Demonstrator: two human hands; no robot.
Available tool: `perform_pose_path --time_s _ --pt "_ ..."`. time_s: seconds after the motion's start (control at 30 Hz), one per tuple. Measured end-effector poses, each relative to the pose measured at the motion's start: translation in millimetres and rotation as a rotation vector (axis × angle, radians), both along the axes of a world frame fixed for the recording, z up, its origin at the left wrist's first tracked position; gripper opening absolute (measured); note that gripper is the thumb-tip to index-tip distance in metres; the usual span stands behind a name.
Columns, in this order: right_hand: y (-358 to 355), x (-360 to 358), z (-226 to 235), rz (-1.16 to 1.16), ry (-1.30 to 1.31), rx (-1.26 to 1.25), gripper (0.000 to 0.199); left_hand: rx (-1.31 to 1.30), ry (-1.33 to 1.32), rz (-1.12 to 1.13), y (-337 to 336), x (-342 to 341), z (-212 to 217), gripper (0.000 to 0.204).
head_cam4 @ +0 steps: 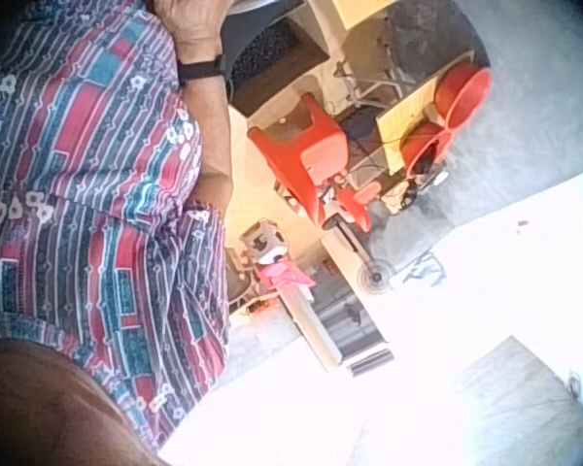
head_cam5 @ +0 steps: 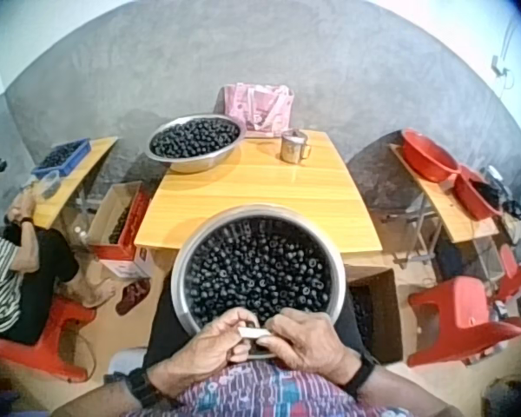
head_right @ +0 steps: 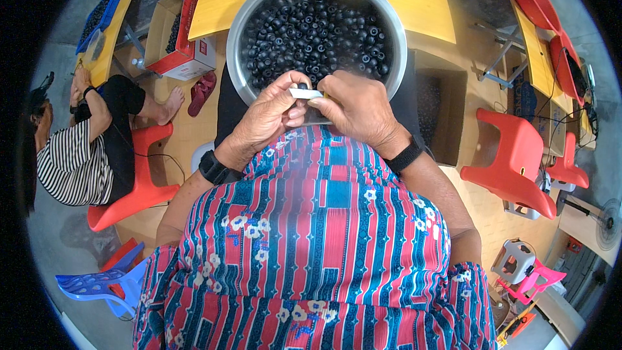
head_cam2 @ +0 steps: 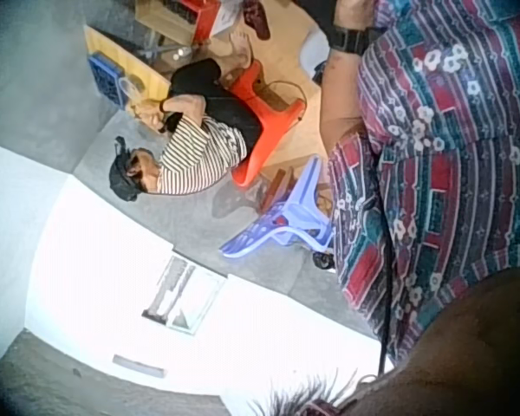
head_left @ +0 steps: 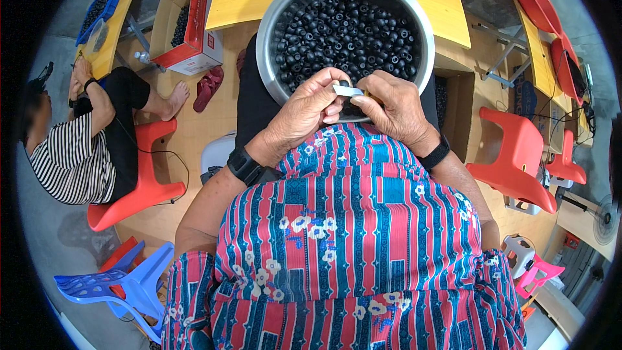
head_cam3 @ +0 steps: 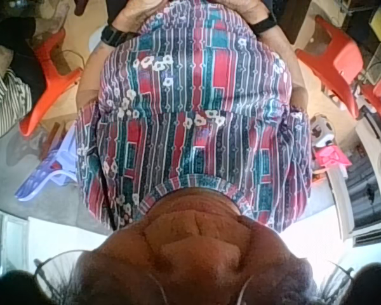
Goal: Trimming excess material or flashing from small black rubber molded parts using a utility knife.
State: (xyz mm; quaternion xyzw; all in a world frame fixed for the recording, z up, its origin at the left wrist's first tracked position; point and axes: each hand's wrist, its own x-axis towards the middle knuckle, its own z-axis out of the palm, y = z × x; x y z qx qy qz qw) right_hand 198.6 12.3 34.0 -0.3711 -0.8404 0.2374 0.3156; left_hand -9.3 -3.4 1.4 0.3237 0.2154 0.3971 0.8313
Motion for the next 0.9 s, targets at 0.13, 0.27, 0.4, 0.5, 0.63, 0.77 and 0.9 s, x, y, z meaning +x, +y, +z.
perform_pose_path --time_s 0.13,0.27,0.4,0.5,0.63,0.77,0.9 --pt "-0.4 0.1 -0.3 -0.022 -0.021 -0.027 0.021 0.001 -0.001 -0.003 0.7 -0.4 -1.2 0.025" --pt "-0.3 -0.2 0.1 -0.027 -0.019 -0.039 0.020 0.002 -0.007 -0.007 -0.1 -0.3 -2.3 0.024" --pt "5.4 1.4 -5.7 -0.214 0.057 -0.117 0.019 -0.025 0.014 0.008 -1.8 2.2 -0.9 0.023" --pt "1.3 -2.4 2.7 -0.183 0.176 -0.172 0.024 -0.050 0.018 0.008 -2.6 2.3 1.1 0.023" --pt "-0.6 -12.4 8.4 -0.070 0.177 -0.098 0.030 -0.144 0.024 0.037 -1.3 7.9 4.4 0.022" --pt "1.9 -14.1 3.8 -0.113 0.133 -0.051 0.030 -0.202 -0.022 0.032 -0.1 8.2 0.6 0.020" --pt "0.1 -13.7 2.9 -0.149 0.090 0.067 0.033 -0.191 -0.050 0.013 2.5 8.0 -4.7 0.016"
